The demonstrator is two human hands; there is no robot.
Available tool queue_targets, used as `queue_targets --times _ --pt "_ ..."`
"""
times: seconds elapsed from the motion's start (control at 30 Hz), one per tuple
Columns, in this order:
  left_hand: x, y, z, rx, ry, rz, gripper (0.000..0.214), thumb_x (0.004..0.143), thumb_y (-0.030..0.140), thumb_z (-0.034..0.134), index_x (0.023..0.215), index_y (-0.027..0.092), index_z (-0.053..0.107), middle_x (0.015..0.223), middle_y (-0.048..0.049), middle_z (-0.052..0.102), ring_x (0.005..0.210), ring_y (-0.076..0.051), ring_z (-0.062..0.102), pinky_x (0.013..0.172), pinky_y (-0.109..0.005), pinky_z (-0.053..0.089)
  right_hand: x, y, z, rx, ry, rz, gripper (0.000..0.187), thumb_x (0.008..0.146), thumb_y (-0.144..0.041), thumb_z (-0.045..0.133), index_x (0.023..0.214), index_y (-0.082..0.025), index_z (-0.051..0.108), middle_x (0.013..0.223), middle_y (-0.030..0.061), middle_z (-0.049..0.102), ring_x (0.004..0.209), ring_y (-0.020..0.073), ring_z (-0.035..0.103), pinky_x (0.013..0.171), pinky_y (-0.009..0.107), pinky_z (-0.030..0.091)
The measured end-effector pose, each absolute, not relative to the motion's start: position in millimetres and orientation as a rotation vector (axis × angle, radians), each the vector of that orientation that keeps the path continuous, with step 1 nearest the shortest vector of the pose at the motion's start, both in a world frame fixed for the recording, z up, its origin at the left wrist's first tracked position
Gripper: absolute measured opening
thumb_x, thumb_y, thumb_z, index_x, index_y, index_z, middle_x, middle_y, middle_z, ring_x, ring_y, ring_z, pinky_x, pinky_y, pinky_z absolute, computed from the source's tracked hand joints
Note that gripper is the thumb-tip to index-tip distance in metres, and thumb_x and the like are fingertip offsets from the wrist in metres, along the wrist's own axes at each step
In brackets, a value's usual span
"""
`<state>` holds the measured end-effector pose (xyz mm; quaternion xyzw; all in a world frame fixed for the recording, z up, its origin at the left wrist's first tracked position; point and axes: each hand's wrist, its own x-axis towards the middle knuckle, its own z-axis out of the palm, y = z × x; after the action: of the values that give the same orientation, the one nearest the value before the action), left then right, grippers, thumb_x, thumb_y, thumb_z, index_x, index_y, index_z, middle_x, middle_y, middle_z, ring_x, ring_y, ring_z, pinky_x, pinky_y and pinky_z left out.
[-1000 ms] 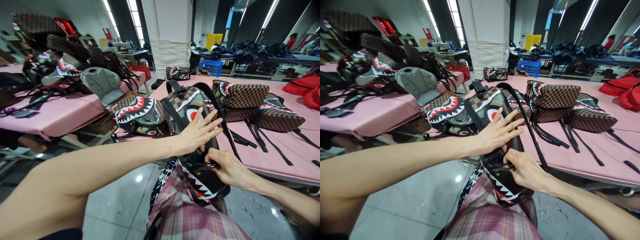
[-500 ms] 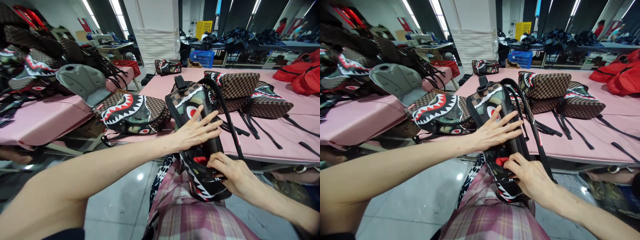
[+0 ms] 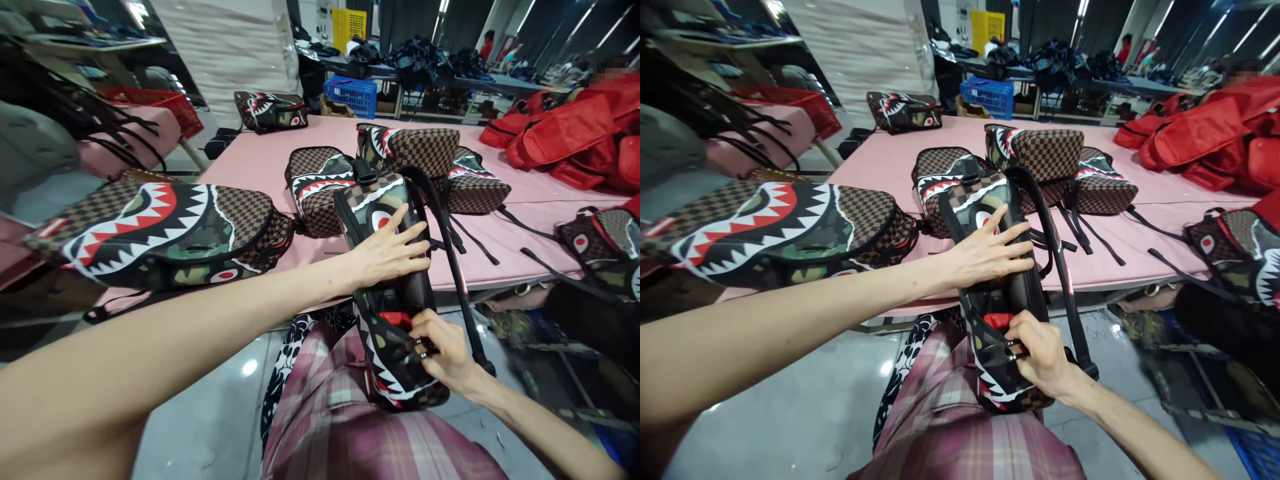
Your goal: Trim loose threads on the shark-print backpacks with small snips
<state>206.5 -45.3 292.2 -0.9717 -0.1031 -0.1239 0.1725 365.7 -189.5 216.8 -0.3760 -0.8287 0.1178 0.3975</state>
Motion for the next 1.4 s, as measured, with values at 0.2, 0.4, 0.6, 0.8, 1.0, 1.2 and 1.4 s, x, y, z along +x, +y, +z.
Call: queue_targets --times 0.2,0.4,0.6,0.8,1.0,1.2,1.4 --pt "219.1 -45.7 269.0 -2.855 -0.308 -0.593 0.039 0.089 0.016 0.039 0.127 0.026 0.043 0.140 -0.0057 0.038 0.133 -0.028 0.024 0.103 -0.052 0.020 379.8 -193.9 203.0 -1.073 -1.949 0.373 0.031 0.062 0.003 0.037 0.081 -0.018 0.049 0.074 0.0013 0.049 0.064 0.0113 0.049 0.052 0.022 0.036" --pt "189.4 -110.6 229.4 -3.204 -0.646 -0.634 0.049 0.070 0.058 0.060 0.096 0.016 0.056 0.100 -0.0072 0.063 0.112 -0.027 0.045 0.088 -0.041 0.033 398.4 -202.3 205.2 -1.134 -1.997 0.373 0.027 0.068 0.001 0.038 0.084 -0.018 0.049 0.074 0.0016 0.050 0.064 0.0112 0.050 0.051 0.021 0.037" --pt "189.3 -138.6 216.1 -3.268 -0.909 -0.624 0.037 0.065 0.040 0.074 0.083 0.016 0.054 0.086 -0.0013 0.063 0.113 -0.024 0.044 0.101 -0.049 0.016 410.4 -198.0 229.6 -1.311 -2.321 0.393 0.019 0.079 -0.005 0.043 0.091 -0.017 0.051 0.083 0.0039 0.058 0.066 0.0094 0.056 0.050 0.017 0.038" --pt "179.9 -143.7 259.4 -3.075 -0.701 -0.916 0.010 0.080 0.017 0.053 0.070 0.017 0.051 0.073 0.0028 0.061 0.102 -0.017 0.051 0.104 -0.047 0.010 402.0 -205.4 258.9 -1.102 -2.232 0.057 0.022 0.077 -0.001 0.038 0.081 -0.017 0.052 0.071 0.0025 0.058 0.058 0.0092 0.053 0.050 0.020 0.037" --pt "152.9 -113.2 282.8 -2.683 -0.520 -0.938 0.023 0.084 0.006 0.043 0.068 0.018 0.053 0.075 0.0041 0.065 0.107 -0.013 0.054 0.107 -0.046 0.008 369.5 -165.1 247.3 -0.868 -2.183 -0.247 0.019 0.085 -0.007 0.039 0.082 -0.015 0.056 0.072 0.0041 0.062 0.060 0.0103 0.052 0.055 0.023 0.037" --pt "103.5 -116.6 235.8 -2.549 -0.992 -0.970 0.014 0.083 0.011 0.052 0.087 0.020 0.062 0.090 -0.0031 0.069 0.102 -0.018 0.058 0.098 -0.039 0.031 325.1 -121.3 206.9 -0.727 -2.212 -0.299 0.028 0.088 -0.008 0.036 0.067 -0.016 0.053 0.056 -0.0002 0.050 0.051 0.0095 0.041 0.050 0.024 0.027" --pt "108.0 -153.9 235.4 -2.677 -3.105 -1.560 0.042 0.081 0.055 0.046 0.079 0.015 0.062 0.073 -0.0062 0.065 0.064 -0.017 0.060 0.055 -0.025 0.043 314.1 -122.3 209.7 -0.626 -2.305 -0.255 0.030 0.088 -0.009 0.036 0.065 -0.017 0.054 0.056 0.0002 0.049 0.051 0.0110 0.038 0.050 0.026 0.025"
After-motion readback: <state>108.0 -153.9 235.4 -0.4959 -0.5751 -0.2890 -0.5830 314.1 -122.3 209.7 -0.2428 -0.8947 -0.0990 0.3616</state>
